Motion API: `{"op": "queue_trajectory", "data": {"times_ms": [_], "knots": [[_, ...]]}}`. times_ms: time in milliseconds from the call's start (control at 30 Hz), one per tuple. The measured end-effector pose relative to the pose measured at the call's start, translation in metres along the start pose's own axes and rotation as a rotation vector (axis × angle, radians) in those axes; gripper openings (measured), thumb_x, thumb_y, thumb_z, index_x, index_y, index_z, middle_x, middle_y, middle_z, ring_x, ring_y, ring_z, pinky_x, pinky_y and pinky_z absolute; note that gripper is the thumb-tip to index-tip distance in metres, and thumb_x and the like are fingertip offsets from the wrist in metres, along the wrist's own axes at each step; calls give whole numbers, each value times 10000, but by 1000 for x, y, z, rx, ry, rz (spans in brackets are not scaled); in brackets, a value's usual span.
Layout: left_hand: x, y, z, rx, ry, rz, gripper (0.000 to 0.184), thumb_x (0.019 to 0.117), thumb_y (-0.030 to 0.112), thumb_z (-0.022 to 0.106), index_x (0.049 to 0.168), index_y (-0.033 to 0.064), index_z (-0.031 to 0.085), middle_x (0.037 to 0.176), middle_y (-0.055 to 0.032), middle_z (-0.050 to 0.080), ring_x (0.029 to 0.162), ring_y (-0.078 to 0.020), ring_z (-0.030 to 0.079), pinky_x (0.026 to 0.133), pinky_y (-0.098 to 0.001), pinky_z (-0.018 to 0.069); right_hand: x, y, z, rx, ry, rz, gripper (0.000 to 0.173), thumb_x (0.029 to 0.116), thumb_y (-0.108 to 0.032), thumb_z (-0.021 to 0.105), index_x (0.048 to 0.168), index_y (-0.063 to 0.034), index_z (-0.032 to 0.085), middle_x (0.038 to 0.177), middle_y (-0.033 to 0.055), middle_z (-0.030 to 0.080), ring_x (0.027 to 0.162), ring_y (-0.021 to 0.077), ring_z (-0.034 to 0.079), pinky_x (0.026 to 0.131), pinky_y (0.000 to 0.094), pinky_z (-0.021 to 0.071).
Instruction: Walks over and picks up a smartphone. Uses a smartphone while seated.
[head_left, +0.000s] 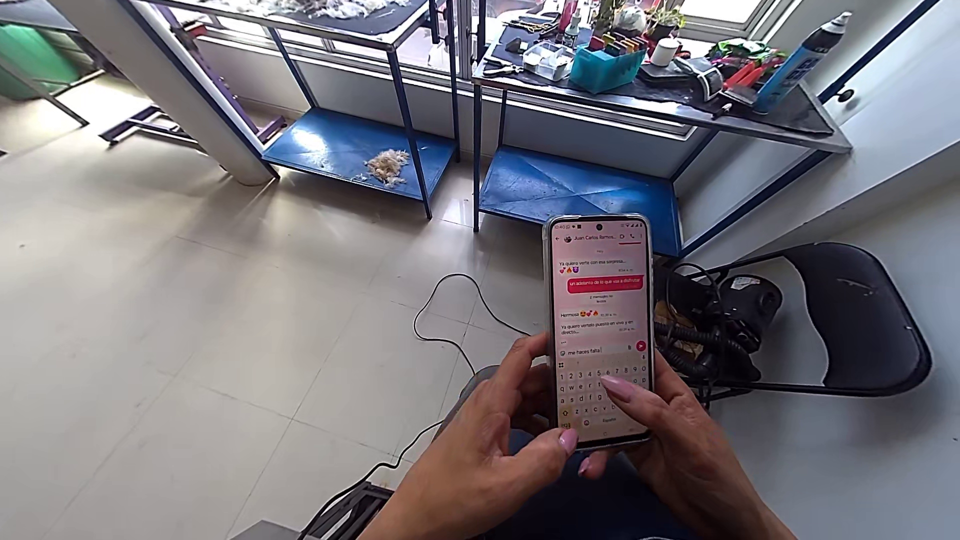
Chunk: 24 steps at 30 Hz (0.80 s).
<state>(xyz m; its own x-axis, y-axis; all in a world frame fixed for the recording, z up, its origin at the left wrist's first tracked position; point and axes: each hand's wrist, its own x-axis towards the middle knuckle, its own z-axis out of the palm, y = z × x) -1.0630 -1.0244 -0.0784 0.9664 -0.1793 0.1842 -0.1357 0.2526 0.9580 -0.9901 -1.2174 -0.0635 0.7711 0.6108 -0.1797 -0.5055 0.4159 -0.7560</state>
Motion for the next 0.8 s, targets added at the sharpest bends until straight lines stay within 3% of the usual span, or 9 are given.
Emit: {"op": "queue_trajectory", "data": {"times_ms": [67,267,500,667,800], "knots": [[1,0,0,-5,0,-8,648,1009,147,565,1543,-14,234,1297,-118,648,1159,-172,668,987,-338,570,0,0,0,-16,7,-3,446,961,-108,705,1353,-106,493,1098,191,733,853,291,778,594,415,663],[4,0,-1,-129,78,-52,542,1038,190,552,1498,21,321,1232,-91,677,1123,-137,676,993,-305,552,-4,-2,-3,-116,-147,-7,649,896,-8,739,1420,-127,377,1248,119,690,1015,286,750,786,447,668],[6,6,2,-110,177,-93,398,1065,272,522,1412,90,450,1090,-46,721,1011,-105,708,913,-264,575,-5,-1,-3,-88,-167,-11,665,900,-2,726,1434,-124,349,1280,129,669,1048,309,739,816,480,658],[4,4,1,-124,158,-82,429,1049,233,554,1427,78,422,1128,-74,716,1045,-127,705,945,-284,569,-4,1,-3,-116,-153,-15,630,916,23,703,1429,-123,369,1248,132,688,1011,300,751,791,459,665],[5,0,2,-129,148,-57,438,1033,170,597,1422,81,417,1142,-95,716,1042,-143,713,939,-285,575,-2,1,-6,-23,-179,4,540,984,-92,649,1454,-136,387,1258,161,677,1042,315,739,799,483,657]]}}
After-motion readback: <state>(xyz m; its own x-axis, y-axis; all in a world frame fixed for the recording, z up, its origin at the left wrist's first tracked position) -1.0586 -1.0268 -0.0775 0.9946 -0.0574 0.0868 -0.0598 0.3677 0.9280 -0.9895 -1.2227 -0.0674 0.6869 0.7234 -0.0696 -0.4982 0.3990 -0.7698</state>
